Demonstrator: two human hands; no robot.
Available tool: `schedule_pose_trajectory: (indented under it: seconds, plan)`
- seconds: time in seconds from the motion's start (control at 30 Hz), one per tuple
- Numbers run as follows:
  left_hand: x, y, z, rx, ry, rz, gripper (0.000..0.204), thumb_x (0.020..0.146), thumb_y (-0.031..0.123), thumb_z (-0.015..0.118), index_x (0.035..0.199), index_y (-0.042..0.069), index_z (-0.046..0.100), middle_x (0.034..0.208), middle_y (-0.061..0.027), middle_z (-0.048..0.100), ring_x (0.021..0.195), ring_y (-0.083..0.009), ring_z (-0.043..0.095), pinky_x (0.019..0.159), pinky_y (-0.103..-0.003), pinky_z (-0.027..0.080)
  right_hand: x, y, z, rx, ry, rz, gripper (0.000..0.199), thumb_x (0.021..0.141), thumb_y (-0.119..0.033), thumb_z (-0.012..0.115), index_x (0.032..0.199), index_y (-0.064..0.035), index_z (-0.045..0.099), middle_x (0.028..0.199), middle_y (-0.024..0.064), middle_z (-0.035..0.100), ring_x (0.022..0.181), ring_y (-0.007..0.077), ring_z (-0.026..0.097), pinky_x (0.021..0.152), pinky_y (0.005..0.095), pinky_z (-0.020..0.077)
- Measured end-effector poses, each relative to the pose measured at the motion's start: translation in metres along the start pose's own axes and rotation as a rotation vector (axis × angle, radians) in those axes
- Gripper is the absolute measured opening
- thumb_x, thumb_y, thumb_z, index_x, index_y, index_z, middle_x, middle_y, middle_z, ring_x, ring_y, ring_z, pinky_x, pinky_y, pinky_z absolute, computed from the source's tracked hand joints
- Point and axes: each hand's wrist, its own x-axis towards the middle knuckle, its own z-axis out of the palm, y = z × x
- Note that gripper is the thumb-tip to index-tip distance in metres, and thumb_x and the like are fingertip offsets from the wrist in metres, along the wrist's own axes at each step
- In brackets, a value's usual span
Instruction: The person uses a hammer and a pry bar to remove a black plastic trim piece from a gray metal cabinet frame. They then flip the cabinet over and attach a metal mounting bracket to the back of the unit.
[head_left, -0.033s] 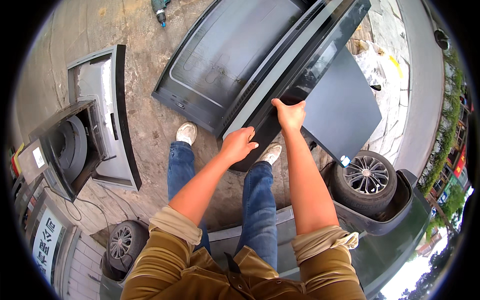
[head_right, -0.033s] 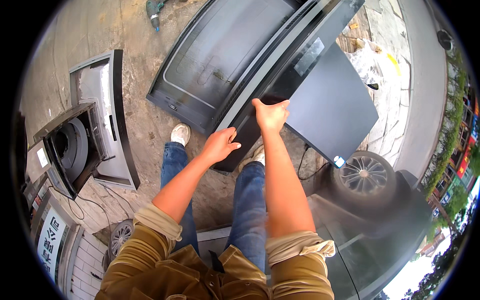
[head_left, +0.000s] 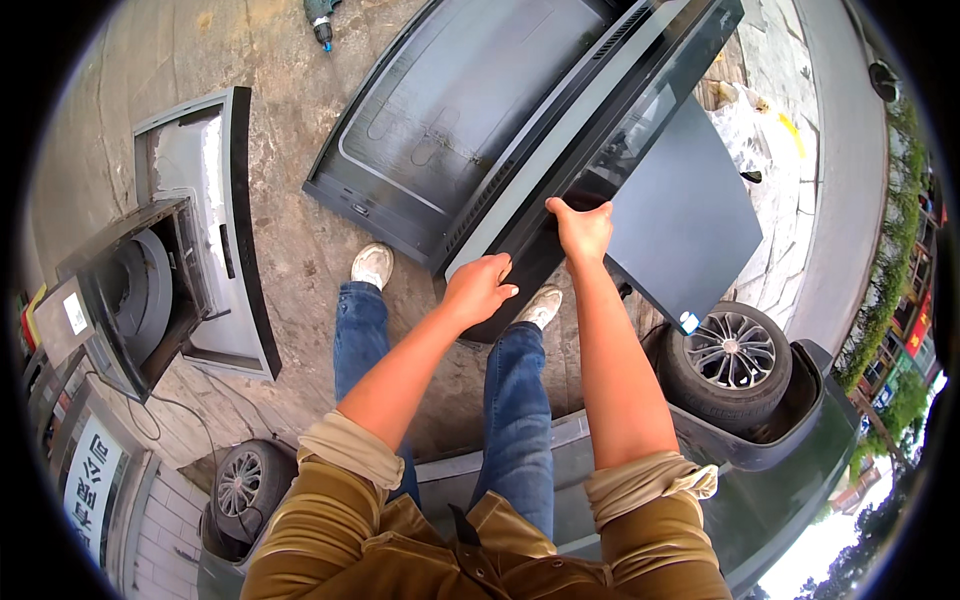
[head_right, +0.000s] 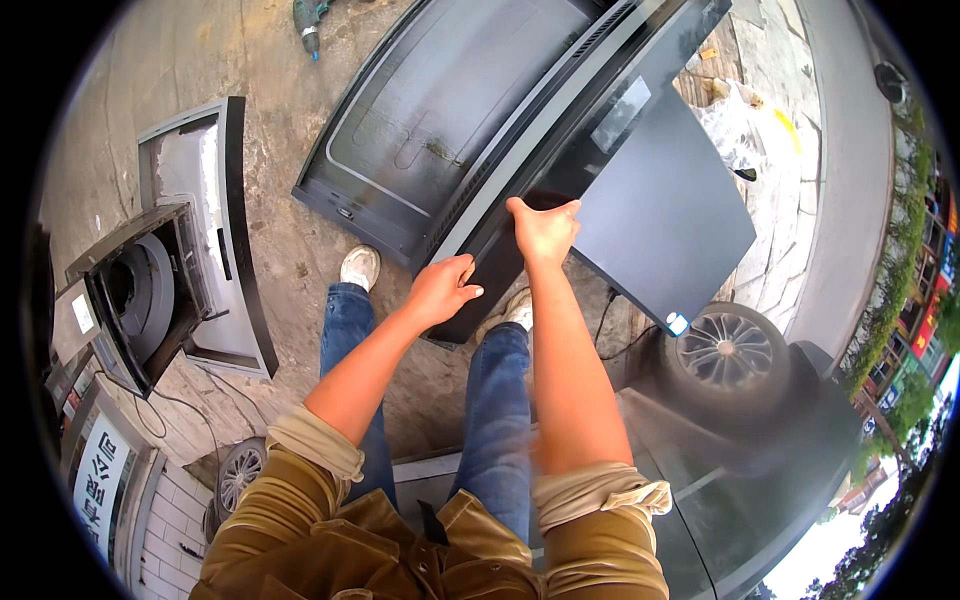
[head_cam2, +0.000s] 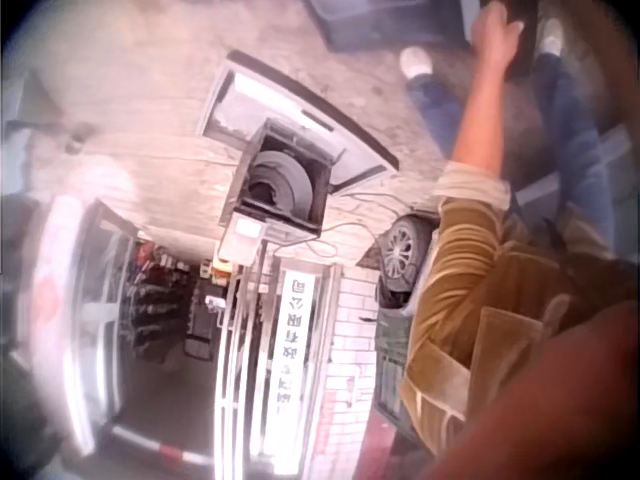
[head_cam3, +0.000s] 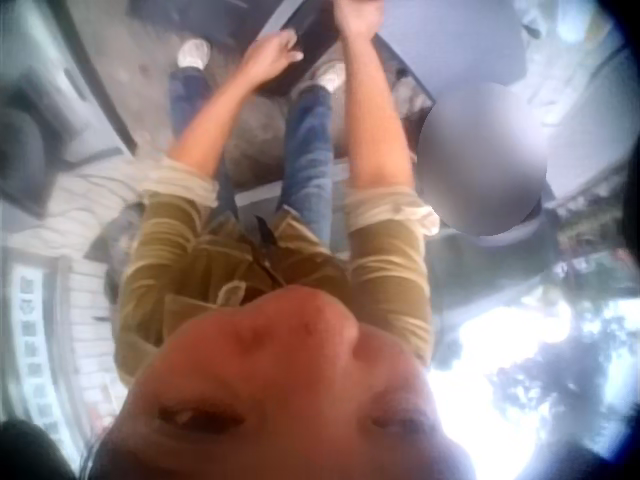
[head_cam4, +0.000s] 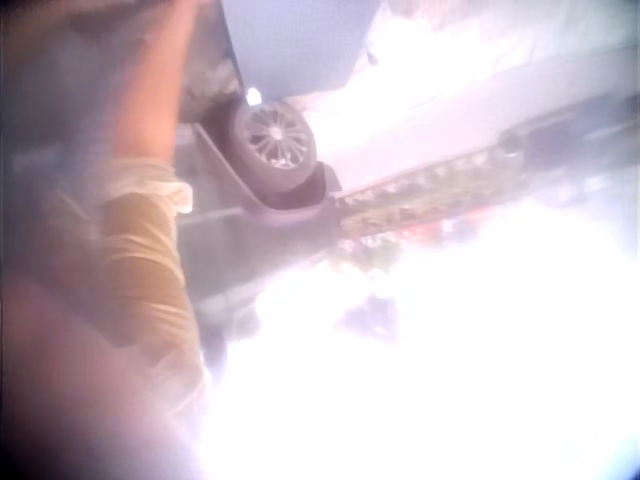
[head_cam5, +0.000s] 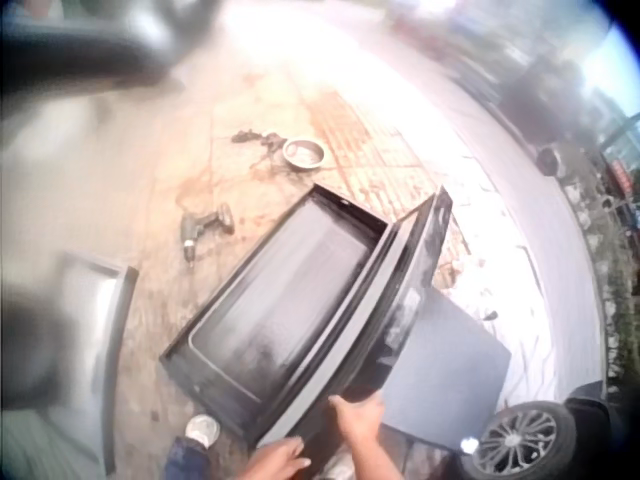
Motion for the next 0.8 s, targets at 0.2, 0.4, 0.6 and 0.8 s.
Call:
schedule_pose_trajectory:
  seconds: [0.2,0.4,0.6,0.8]
  plan:
    - [-0.012,0.009,0.014,0.063,0.06,0.129,0.023,0.078,0.014,0.066,0.091,0.005,0.049,0.085,-0.0136,0.056,0.079,-0.0368,0.058,0.066,-0.045,0.046,-0.004,0.013,-0.017,0.414,-0.194,-0.102,0.069,0.065,-0.017,0.07,0.122,0.0046,0.039,0.093,0.013,0.06,0.084,0.026,0.058,0.073,0.0363,0.0483]
    - [-0.02,0.028,0.042,0.112,0.141,0.229,0.016,0.077,0.008,0.061,0.087,0.005,0.049,0.083,-0.0122,0.054,0.076,-0.0344,0.059,0.065,-0.045,0.048,0.003,0.033,-0.04,0.633,-0.337,-0.024,0.045,0.072,-0.001,0.059,0.115,0.0022,0.045,0.086,0.0072,0.058,0.075,0.0166,0.055,0.064,0.0316,0.0448]
    - [-0.025,0.05,0.066,0.218,0.195,0.245,0.016,0.072,0.003,0.06,0.081,0.005,0.047,0.08,-0.0112,0.052,0.074,-0.0322,0.059,0.06,-0.042,0.049,0.025,0.065,-0.04,0.417,-0.265,-0.124,0.034,0.075,0.005,0.055,0.108,0.0061,0.054,0.098,0.0091,0.062,0.08,0.0197,0.059,0.074,0.032,0.0469]
    - [-0.031,0.067,0.101,0.342,0.161,0.216,0.02,0.066,0.006,0.063,0.078,0.008,0.046,0.08,-0.0099,0.05,0.074,-0.0294,0.059,0.058,-0.039,0.051,0.023,0.097,-0.061,0.773,-0.421,-0.293,0.029,0.075,0.008,0.053,0.103,0.0048,0.057,0.097,0.0071,0.063,0.087,0.0163,0.059,0.081,0.0284,0.0456]
